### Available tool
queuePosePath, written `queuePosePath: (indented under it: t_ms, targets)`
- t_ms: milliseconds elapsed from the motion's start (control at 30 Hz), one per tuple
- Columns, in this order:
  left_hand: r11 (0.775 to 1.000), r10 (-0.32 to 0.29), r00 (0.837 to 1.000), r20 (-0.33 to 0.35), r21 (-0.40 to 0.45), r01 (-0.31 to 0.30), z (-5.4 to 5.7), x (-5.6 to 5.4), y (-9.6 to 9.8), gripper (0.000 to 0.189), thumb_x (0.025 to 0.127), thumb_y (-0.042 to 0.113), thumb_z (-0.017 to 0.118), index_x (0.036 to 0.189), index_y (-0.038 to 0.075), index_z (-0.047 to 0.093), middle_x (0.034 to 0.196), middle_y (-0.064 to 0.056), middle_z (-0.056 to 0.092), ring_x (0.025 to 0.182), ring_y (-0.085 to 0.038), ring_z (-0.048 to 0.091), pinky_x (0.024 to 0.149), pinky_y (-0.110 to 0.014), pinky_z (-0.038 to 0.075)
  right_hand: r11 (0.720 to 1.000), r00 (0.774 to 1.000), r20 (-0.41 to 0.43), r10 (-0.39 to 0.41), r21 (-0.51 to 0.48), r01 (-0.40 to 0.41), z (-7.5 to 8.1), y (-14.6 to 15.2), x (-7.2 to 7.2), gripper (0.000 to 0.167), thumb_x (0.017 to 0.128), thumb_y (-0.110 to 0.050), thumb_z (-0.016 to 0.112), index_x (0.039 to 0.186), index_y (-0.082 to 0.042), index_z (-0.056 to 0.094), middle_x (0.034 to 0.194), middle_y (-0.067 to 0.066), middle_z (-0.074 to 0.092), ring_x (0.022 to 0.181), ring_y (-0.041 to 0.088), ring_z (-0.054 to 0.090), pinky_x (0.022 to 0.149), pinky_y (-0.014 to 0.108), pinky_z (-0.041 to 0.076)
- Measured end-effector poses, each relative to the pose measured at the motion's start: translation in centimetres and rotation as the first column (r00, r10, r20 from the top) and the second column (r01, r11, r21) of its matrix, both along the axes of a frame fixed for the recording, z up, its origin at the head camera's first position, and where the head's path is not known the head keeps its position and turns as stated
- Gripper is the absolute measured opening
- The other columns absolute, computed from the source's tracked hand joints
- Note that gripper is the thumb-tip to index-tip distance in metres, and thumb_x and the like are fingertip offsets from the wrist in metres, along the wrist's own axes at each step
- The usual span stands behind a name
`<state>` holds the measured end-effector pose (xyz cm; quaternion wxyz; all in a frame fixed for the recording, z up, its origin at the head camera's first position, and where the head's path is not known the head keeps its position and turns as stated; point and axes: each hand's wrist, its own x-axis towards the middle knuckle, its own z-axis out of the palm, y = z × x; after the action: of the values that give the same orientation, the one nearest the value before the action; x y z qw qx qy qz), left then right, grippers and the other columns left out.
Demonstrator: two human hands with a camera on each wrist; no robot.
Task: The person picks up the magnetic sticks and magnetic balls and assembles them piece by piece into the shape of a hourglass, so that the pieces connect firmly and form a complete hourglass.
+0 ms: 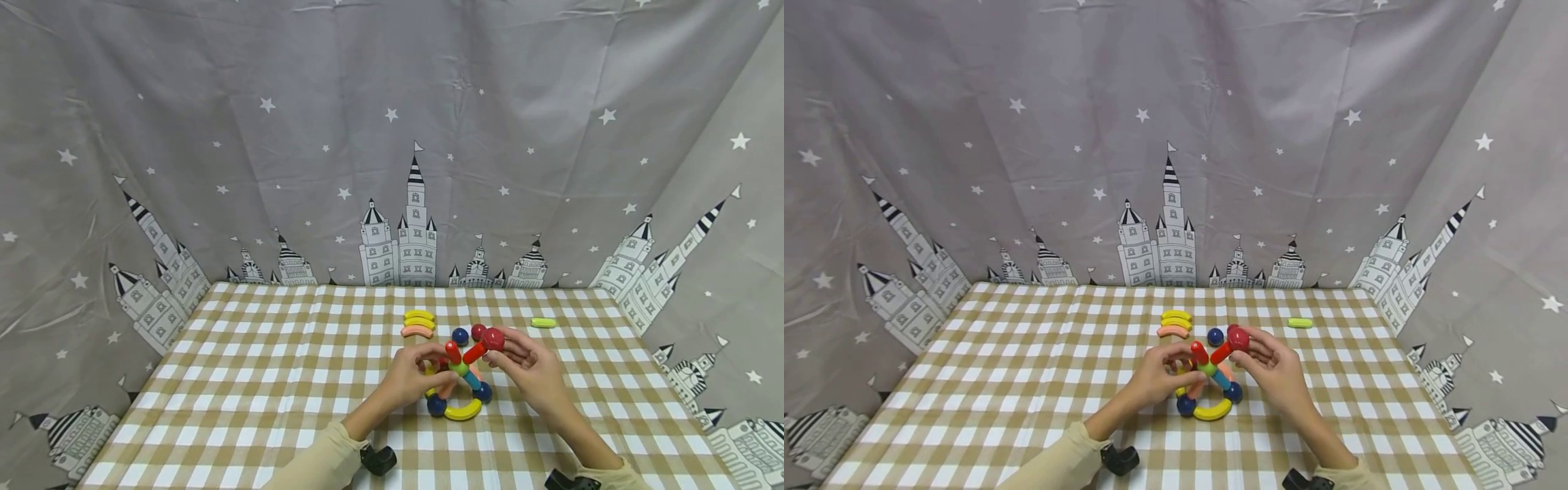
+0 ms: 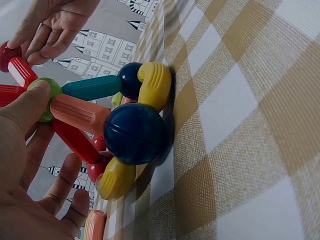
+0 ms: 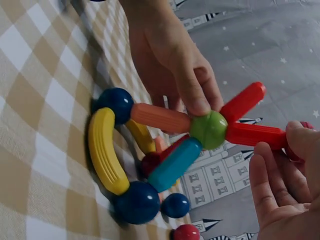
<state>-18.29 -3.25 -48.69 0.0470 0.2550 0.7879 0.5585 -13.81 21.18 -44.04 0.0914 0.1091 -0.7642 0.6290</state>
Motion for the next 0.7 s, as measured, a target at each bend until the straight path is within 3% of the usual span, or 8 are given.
queuePosePath:
  t_ms: [133, 267, 400, 567, 700]
  targets:
    - [1.000, 0.001, 1.000, 0.006, -0.011, -0.001, 0.1, 0.1, 0.0, 0.027, 0.088, 0.028, 0.084, 0.113, 0.023, 0.075, 0.095, 0.015, 0.073, 0.088, -0.024, 0.066, 0.070, -0.025, 0.045, 1.000, 1.000, 0.004, -0.009, -0.013, 0.009, -0.3, -0.3, 0.1, 0.044, 0.092, -0.005, 0.076, 0.132, 0.006, 0.061, 0.115, 0.022, 0.073, 0.089, 0.018, 0.076, 0.081, 0.028, 0.058]
    - [1.000, -0.002, 1.000, 0.009, -0.014, 0.002, 0.1, 0.1, -0.1, 0.028, 0.088, 0.029, 0.083, 0.114, 0.022, 0.075, 0.096, 0.011, 0.074, 0.088, -0.025, 0.066, 0.070, -0.025, 0.044, 1.000, 0.998, 0.067, -0.007, -0.014, 0.007, -0.5, -0.6, 0.1, 0.041, 0.092, -0.008, 0.077, 0.128, 0.006, 0.064, 0.115, 0.019, 0.074, 0.090, 0.023, 0.075, 0.081, 0.029, 0.059]
    - [1.000, -0.006, 1.000, 0.017, -0.012, 0.006, 0.2, 0.0, -0.1, 0.028, 0.089, 0.029, 0.083, 0.114, 0.022, 0.075, 0.097, 0.009, 0.075, 0.089, -0.027, 0.066, 0.071, -0.025, 0.044, 0.999, 0.993, 0.117, -0.019, 0.045, 0.014, -0.7, -1.1, 0.0, 0.038, 0.092, -0.016, 0.078, 0.123, 0.003, 0.068, 0.110, 0.014, 0.075, 0.088, 0.024, 0.074, 0.080, 0.028, 0.059]
    - [1.000, -0.004, 1.000, 0.018, -0.007, 0.004, 0.2, 0.0, -0.1, 0.028, 0.089, 0.030, 0.083, 0.114, 0.023, 0.075, 0.097, 0.013, 0.073, 0.089, -0.028, 0.065, 0.070, -0.025, 0.044, 0.994, 0.992, 0.120, -0.027, 0.111, 0.014, -0.8, -1.6, -0.2, 0.030, 0.093, -0.021, 0.078, 0.115, -0.002, 0.073, 0.100, 0.010, 0.075, 0.084, 0.023, 0.071, 0.076, 0.032, 0.059]
    - [1.000, -0.002, 1.000, 0.021, -0.007, 0.002, 0.2, 0.0, 0.0, 0.028, 0.089, 0.030, 0.083, 0.114, 0.023, 0.075, 0.097, 0.015, 0.073, 0.089, -0.028, 0.065, 0.070, -0.025, 0.045, 0.984, 0.989, 0.137, -0.048, 0.176, 0.023, -0.9, -2.1, -0.2, 0.030, 0.091, -0.026, 0.080, 0.113, -0.005, 0.074, 0.099, 0.007, 0.074, 0.084, 0.022, 0.070, 0.075, 0.028, 0.059]
